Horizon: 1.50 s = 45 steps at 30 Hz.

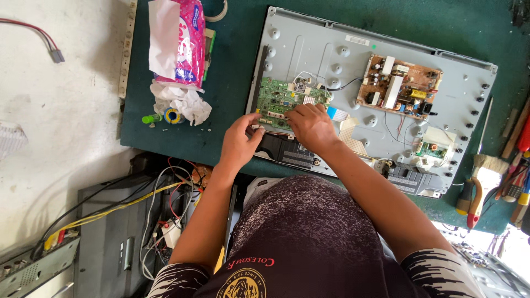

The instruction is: The person repairs an electronic circuit board inside a television by hand, using a screwdriver and a soldering iron to reconnect wires.

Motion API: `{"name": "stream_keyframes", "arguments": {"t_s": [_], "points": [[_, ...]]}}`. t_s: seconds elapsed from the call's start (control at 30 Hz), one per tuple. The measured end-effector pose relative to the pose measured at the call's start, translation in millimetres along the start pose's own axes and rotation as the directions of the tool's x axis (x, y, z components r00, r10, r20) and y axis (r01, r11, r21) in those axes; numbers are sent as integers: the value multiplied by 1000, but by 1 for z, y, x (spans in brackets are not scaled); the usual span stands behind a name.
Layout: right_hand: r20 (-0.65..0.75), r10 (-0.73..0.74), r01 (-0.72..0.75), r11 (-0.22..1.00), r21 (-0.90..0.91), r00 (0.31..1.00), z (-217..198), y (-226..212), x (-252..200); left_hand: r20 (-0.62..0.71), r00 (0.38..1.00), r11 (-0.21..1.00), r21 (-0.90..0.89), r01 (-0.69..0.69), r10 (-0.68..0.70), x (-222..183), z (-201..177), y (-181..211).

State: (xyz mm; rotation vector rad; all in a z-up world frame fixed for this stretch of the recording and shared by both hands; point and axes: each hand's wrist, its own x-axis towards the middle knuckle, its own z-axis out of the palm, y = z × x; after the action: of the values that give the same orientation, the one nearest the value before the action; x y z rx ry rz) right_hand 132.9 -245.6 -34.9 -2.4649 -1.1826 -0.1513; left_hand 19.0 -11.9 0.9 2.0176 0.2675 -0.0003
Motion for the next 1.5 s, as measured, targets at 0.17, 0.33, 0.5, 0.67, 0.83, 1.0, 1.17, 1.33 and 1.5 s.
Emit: {"name": "stream_keyframes", "arguments": {"t_s": [0.17, 0.33, 0.5, 0.67, 0.83, 1.0, 1.17, 1.33, 1.5], "points": [[-38, 50, -47, 994, 94, 998, -26, -6, 6, -107, 992, 992, 114, -55, 67, 7, 3, 2], [-133, 378, -308, 877, 370, 916, -42, 30, -38, -173, 978, 980, 182, -83, 115, 23, -7, 0], [-35, 742, -670, 624, 401, 670, -65, 51, -90, -231, 957, 972, 197, -132, 176, 41, -17, -18], [156, 757, -744, 543, 389, 635, -68, 34, -93, -178, 965, 964, 220, -151, 192, 57, -15, -34], [247, 729, -757, 537, 371, 638, -63, 25, -85, -75, 991, 977, 195, -91, 107, 60, -10, -31], [288, 644, -703, 610, 365, 709, -55, 30, -86, -20, 1000, 973, 232, 17, -12, 59, -6, -35], [283, 579, -643, 655, 398, 765, -55, 28, -91, -12, 1000, 976, 220, 0, 2, 57, -5, -35], [291, 572, -641, 656, 397, 766, -47, 34, -96, 10, 1000, 984, 180, 10, -12, 57, -6, -37], [290, 560, -630, 671, 391, 776, -48, 35, -96, 71, 996, 985, 170, 40, -53, 63, -12, -43]]}}
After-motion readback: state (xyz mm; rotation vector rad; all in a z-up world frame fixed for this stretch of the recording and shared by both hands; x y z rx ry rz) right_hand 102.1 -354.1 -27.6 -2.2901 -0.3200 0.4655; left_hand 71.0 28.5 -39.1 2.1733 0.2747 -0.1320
